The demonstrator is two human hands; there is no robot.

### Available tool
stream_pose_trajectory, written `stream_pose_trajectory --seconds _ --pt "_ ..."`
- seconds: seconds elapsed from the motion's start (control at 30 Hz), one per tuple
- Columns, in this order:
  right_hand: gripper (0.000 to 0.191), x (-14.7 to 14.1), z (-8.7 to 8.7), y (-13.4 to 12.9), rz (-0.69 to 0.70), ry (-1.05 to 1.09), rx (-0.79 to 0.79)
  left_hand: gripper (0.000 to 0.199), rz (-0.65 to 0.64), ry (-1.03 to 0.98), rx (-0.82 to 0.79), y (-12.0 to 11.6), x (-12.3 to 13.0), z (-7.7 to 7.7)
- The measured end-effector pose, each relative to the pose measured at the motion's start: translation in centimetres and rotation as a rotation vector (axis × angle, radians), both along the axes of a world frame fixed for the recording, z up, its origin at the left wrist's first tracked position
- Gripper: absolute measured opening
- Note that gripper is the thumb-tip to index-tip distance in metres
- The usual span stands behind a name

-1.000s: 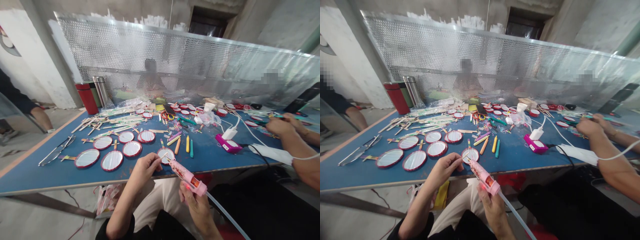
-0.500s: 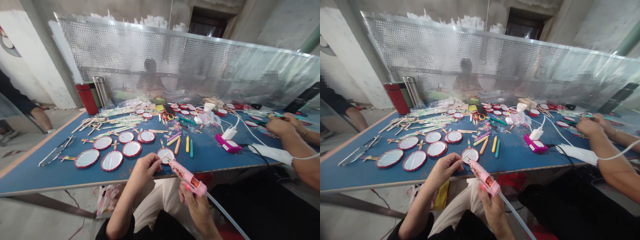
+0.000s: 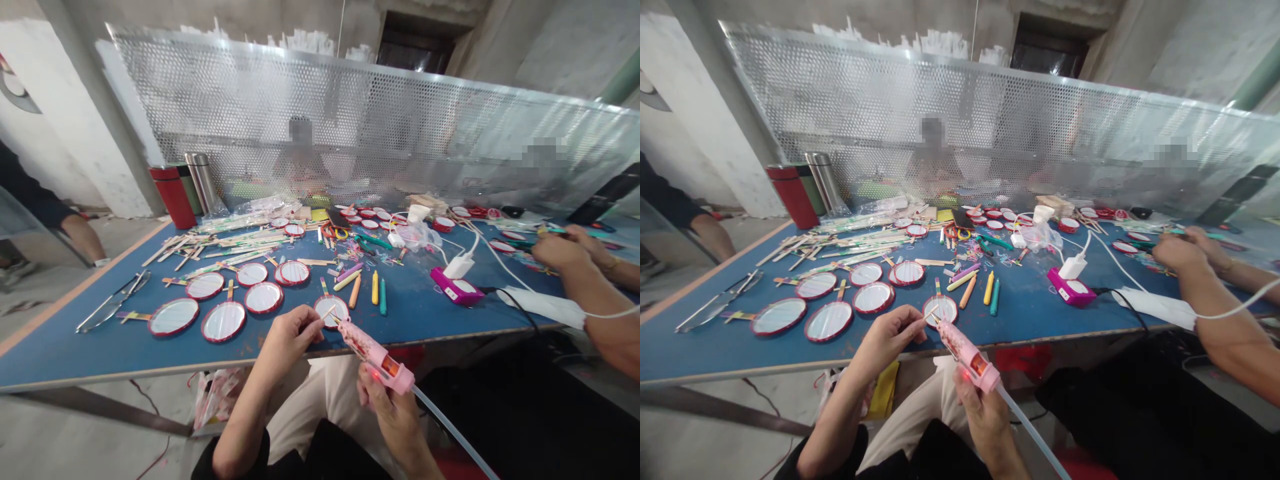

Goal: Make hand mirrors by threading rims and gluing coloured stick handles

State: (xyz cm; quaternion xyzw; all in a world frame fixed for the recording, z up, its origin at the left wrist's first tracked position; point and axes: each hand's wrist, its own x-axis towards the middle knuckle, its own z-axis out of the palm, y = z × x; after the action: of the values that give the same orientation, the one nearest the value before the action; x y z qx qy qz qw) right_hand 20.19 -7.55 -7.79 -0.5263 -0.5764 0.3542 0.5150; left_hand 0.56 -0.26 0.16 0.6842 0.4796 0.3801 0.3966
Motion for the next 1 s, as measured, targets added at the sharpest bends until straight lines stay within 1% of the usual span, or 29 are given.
stream_pose_trajectory --seconds 0.17,0.4,0.57,0.67,0.8,1.0 --pt "0.036 0.08 -0.14 0.13 0.011 0.003 0.055 0.02 -0.014 -0.007 0.007 0.14 -0.07 -0.22" --pt "0.038 0.04 0.16 0.09 -0.002 -0.037 0.009 0.02 -0.006 0.004 0.015 0.06 0.02 -0.01" --pt "0.04 -0.15 0.15 0.14 -0.034 -0.006 0.025 0.019 -0.006 0.003 0.011 0.13 0.04 0.08" --pt "0.04 -0.15 0.23 0.11 -0.023 -0.022 0.034 0.018 -0.001 0.004 0.014 0.11 0.09 0.2" --pt "0.041 -0.18 0.4 0.14 -0.047 -0.035 0.044 0.02 0.001 0.006 0.016 0.0 0.15 0.36" --pt "0.04 -0.14 0.12 0.24 -0.03 -0.026 0.03 0.019 0.007 0.001 0.012 0.02 0.15 0.29"
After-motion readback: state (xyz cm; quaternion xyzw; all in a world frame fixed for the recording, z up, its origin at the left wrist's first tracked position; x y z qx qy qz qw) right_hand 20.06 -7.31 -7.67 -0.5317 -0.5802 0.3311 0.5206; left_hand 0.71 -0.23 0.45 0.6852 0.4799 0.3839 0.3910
